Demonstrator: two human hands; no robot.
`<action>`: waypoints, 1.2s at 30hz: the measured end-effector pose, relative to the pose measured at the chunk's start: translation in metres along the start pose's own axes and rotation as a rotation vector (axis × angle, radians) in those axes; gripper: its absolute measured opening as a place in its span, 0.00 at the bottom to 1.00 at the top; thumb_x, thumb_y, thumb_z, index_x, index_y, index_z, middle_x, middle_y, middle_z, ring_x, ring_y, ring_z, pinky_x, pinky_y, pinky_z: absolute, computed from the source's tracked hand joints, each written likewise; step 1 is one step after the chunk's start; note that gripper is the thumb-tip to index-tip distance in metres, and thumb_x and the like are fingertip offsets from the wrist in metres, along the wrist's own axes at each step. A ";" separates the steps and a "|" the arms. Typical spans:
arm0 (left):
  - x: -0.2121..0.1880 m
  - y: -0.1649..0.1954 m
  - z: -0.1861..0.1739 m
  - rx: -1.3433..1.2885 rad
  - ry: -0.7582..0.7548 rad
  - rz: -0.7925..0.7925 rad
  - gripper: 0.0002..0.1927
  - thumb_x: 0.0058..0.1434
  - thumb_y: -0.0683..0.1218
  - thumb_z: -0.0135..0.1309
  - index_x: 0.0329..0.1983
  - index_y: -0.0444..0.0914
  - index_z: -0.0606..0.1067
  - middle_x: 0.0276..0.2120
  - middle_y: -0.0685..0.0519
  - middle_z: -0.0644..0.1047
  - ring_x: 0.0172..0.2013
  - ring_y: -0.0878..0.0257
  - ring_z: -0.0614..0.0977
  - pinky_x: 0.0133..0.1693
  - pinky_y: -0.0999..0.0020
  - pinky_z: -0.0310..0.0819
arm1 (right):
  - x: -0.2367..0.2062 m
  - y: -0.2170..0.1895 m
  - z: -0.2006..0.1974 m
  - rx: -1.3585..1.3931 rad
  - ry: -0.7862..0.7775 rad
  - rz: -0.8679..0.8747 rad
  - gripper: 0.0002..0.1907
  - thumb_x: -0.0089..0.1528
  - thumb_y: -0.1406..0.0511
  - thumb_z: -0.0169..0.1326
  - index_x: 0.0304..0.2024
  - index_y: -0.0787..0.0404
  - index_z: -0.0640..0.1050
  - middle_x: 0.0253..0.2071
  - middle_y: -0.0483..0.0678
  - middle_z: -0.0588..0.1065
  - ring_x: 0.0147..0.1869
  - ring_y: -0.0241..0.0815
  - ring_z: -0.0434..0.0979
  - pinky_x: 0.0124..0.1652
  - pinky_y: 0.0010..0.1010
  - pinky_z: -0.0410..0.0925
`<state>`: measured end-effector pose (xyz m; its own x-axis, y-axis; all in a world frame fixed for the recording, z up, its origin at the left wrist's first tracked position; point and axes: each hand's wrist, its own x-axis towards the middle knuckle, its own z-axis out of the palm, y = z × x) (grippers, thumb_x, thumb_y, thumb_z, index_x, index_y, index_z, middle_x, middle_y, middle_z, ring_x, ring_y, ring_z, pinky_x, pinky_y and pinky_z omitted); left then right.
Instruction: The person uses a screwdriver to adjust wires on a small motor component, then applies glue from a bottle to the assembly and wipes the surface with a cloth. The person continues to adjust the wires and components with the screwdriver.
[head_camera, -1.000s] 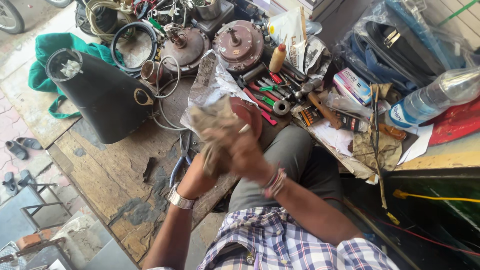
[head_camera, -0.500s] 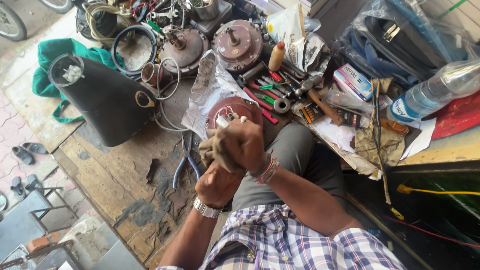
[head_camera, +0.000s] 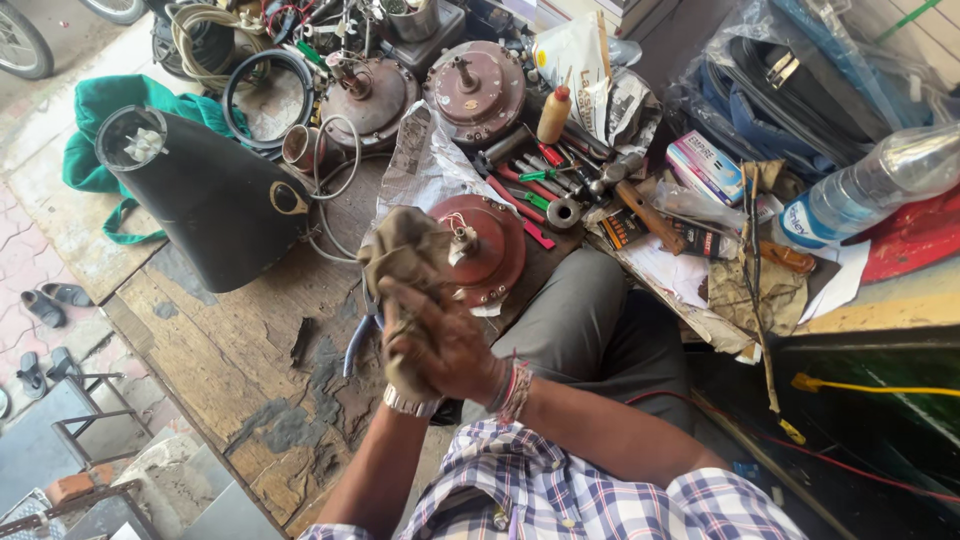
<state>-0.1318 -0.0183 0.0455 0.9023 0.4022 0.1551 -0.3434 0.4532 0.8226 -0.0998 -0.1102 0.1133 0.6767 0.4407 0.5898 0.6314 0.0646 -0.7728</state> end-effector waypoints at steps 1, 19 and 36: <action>-0.005 -0.003 0.000 0.481 -0.016 0.094 0.27 0.74 0.54 0.36 0.73 0.40 0.61 0.68 0.48 0.69 0.65 0.56 0.74 0.63 0.61 0.71 | 0.004 0.009 -0.004 -0.026 0.017 -0.028 0.21 0.70 0.55 0.49 0.60 0.59 0.72 0.66 0.63 0.71 0.78 0.56 0.61 0.73 0.47 0.58; 0.016 0.017 -0.065 0.881 -0.879 0.045 0.17 0.55 0.39 0.62 0.48 0.36 0.78 0.50 0.46 0.77 0.49 0.58 0.80 0.48 0.61 0.79 | 0.016 0.010 -0.026 -0.336 0.000 -0.344 0.18 0.62 0.49 0.55 0.38 0.55 0.81 0.41 0.52 0.80 0.46 0.52 0.80 0.50 0.51 0.68; -0.003 -0.045 -0.040 0.861 -0.251 0.218 0.18 0.76 0.48 0.46 0.66 0.38 0.70 0.66 0.52 0.72 0.69 0.66 0.72 0.68 0.69 0.67 | -0.005 0.024 -0.002 0.432 0.054 0.144 0.23 0.70 0.65 0.50 0.65 0.68 0.67 0.64 0.54 0.68 0.66 0.48 0.66 0.63 0.34 0.63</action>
<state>-0.1295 -0.0077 -0.0138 0.9049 0.1789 0.3861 -0.2914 -0.4006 0.8687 -0.0875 -0.1132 0.0923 0.7722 0.4259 0.4714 0.3210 0.3787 -0.8681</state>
